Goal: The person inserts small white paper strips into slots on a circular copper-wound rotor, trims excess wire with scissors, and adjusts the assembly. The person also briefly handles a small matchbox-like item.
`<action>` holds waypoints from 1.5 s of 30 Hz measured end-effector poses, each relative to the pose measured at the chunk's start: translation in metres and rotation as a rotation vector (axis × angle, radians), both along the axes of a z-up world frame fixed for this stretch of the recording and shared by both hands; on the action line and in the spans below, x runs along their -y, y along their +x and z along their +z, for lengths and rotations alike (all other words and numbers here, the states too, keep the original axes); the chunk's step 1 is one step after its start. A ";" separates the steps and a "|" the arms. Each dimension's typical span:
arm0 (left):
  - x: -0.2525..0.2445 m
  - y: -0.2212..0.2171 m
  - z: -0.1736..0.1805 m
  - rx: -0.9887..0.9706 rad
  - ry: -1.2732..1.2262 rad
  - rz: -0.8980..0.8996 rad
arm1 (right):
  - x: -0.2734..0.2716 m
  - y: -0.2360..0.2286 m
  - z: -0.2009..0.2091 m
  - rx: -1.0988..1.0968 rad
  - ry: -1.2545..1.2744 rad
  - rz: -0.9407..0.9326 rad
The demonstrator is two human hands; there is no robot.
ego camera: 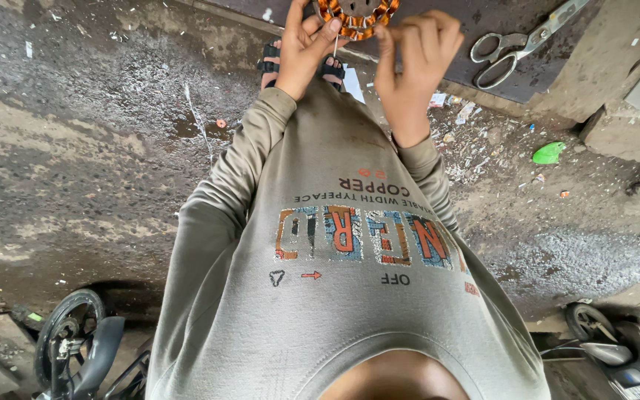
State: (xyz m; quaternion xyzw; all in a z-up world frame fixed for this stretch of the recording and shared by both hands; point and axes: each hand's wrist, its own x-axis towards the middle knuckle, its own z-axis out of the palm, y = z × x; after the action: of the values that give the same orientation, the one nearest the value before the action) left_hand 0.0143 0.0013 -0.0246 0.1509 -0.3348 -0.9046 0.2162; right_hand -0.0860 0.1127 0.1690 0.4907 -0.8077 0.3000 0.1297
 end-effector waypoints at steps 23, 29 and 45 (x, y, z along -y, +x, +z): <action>0.001 0.000 0.013 0.029 0.039 0.004 | -0.020 0.019 -0.028 0.461 0.073 0.138; -0.002 0.005 0.009 0.046 -0.046 -0.002 | -0.008 0.017 -0.045 0.294 0.054 0.170; 0.000 0.004 0.006 0.012 -0.029 -0.013 | -0.003 0.014 -0.056 0.391 0.008 0.164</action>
State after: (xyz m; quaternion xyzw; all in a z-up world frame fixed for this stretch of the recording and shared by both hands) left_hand 0.0179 0.0017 -0.0183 0.1508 -0.3503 -0.9002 0.2104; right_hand -0.0722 0.1159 0.1128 0.4877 -0.7763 0.3955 -0.0562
